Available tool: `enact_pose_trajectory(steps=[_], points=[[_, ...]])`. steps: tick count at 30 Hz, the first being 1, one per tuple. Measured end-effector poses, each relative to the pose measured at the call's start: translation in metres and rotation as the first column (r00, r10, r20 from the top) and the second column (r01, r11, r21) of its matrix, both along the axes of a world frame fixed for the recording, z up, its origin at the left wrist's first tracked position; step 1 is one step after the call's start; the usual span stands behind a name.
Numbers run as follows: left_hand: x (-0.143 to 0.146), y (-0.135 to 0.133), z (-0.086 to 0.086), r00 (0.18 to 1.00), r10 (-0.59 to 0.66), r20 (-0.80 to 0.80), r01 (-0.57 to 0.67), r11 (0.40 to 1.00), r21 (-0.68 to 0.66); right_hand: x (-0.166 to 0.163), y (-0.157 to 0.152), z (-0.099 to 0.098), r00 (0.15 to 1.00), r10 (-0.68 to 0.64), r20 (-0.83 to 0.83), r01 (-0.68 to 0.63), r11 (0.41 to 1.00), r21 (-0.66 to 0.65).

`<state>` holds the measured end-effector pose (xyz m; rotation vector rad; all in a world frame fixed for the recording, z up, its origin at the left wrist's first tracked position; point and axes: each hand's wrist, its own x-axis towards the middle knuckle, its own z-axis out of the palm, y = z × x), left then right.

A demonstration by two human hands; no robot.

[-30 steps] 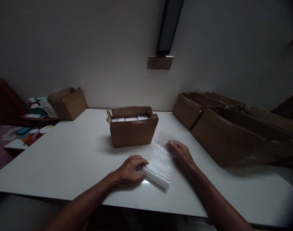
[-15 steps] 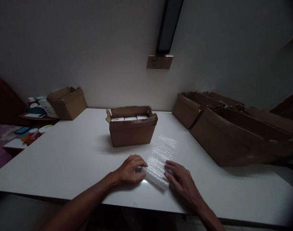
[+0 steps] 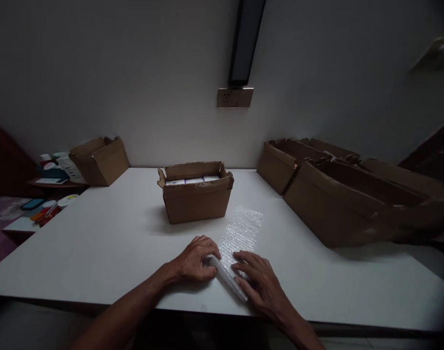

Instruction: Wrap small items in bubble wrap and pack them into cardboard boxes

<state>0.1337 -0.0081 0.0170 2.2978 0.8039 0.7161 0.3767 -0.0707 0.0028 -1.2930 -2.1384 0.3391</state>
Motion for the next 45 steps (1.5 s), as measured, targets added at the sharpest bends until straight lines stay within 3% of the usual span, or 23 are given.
enact_pose_trajectory(steps=[7,17,26,45], points=[[0.000,0.000,0.000,1.000,0.004,0.002,-0.004,1.000,0.005,-0.005,-0.013,0.011,0.998,0.036,-0.044,-0.040,0.995,-0.095],[-0.004,0.000,0.002,0.998,-0.060,-0.015,0.060,0.998,0.026,-0.009,-0.013,-0.005,0.996,0.082,0.047,-0.086,0.992,0.093],[-0.004,0.000,0.000,0.998,-0.059,-0.019,0.059,0.998,0.028,-0.019,-0.021,-0.007,0.995,0.098,-0.024,-0.092,0.978,0.189],[-0.005,0.000,0.001,0.998,-0.062,-0.032,0.062,0.998,0.024,-0.029,-0.025,-0.004,0.992,0.022,-0.126,0.002,0.982,0.190]])
